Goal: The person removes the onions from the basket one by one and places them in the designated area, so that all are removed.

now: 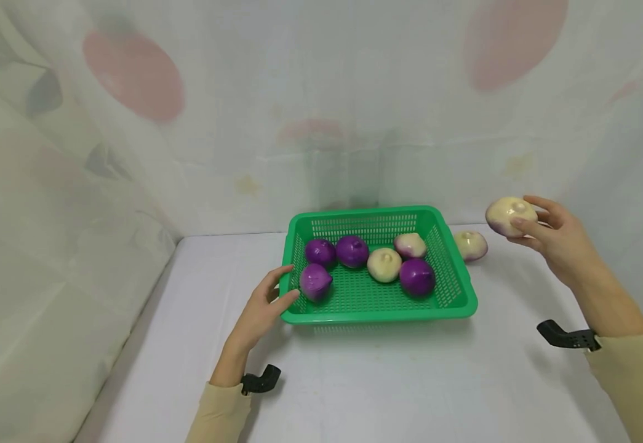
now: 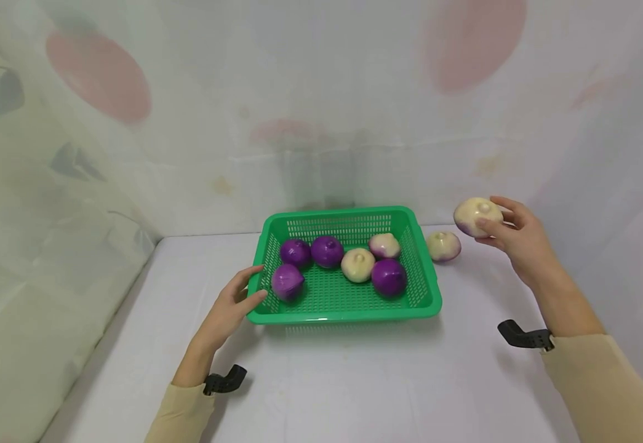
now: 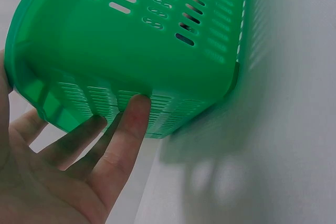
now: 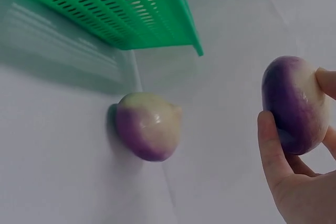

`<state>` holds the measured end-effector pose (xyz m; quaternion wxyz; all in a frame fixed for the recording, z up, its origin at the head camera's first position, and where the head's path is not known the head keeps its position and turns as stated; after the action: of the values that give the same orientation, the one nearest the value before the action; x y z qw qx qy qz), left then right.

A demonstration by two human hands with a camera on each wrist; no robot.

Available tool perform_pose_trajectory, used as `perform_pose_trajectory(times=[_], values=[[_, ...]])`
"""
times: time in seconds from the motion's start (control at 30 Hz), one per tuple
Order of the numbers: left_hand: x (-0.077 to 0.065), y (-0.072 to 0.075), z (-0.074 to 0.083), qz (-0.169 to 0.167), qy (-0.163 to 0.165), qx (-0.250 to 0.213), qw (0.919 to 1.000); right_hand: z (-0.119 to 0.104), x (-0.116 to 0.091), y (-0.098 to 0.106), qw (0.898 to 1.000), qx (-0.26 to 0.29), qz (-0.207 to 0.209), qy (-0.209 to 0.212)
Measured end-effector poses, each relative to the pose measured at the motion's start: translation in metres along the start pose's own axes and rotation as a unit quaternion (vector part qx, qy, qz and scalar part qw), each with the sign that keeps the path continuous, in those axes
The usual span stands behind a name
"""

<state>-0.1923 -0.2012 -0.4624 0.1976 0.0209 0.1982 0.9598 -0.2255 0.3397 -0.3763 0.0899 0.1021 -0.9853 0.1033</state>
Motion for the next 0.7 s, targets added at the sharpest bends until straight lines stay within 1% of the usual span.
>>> perform_pose_trajectory(times=[0.17, 0.27, 0.43, 0.7], values=[[0.0, 0.0, 0.0, 0.0, -0.001, -0.002, 1.0, 0.01, 0.005, 0.012, 0.999, 0.022, 0.027, -0.012], [0.0, 0.0, -0.001, 0.001, -0.001, -0.003, 1.0, 0.019, 0.008, 0.021, 0.998, 0.027, 0.045, -0.019], [0.0, 0.0, 0.0, 0.001, 0.0, -0.005, 1.0, 0.034, 0.011, 0.035, 0.996, -0.01, 0.075, -0.048], [0.0, -0.001, 0.001, 0.004, 0.0, -0.004, 1.0, 0.05, 0.011, 0.044, 0.985, -0.073, 0.114, -0.112]])
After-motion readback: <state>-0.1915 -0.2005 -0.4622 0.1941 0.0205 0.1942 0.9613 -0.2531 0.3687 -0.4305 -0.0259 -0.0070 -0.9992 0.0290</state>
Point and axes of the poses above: each hand's wrist, its own x-axis towards the middle knuckle, its own y-axis out of the back of the hand, z = x × y, the point moved 1 cm from there along x, towards the middle knuckle, and after that the axes turned 12 degrees about -z, right-handed, at the moved point
